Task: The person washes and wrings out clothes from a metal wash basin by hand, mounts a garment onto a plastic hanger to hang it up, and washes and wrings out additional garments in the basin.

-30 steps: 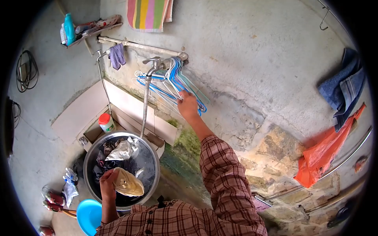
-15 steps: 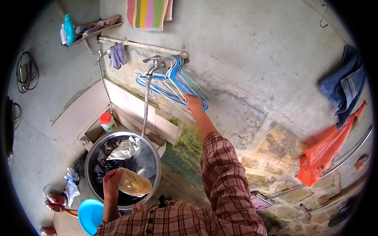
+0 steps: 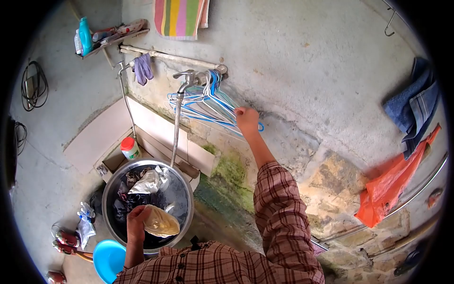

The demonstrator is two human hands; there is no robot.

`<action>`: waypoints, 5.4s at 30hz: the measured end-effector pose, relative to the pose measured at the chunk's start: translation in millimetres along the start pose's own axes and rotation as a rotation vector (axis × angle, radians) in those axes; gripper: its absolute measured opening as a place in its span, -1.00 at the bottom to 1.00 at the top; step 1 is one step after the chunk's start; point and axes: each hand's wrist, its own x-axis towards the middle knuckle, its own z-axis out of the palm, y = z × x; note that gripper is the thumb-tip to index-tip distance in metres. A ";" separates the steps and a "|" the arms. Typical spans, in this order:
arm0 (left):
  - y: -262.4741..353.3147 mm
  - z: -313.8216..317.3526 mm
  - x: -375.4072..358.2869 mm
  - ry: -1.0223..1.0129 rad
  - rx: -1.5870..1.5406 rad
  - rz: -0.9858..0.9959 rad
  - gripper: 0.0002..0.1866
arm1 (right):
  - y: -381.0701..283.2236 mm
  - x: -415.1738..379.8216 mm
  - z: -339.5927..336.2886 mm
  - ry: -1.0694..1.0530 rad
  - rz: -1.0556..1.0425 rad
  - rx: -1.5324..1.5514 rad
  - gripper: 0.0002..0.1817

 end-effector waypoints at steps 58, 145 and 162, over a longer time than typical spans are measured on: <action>107.6 215.5 -39.1 -0.402 0.007 0.213 -0.69 | -59.8 -289.9 -223.1 -0.081 -0.018 1.574 -0.59; 71.3 232.4 46.8 -0.074 1.260 0.828 -0.85 | -33.9 -161.9 -215.4 -1.058 0.147 -0.024 -0.80; 23.0 215.0 62.8 -0.360 0.135 -0.041 -0.75 | -20.1 -164.4 -217.0 -1.013 -0.069 -0.035 -0.79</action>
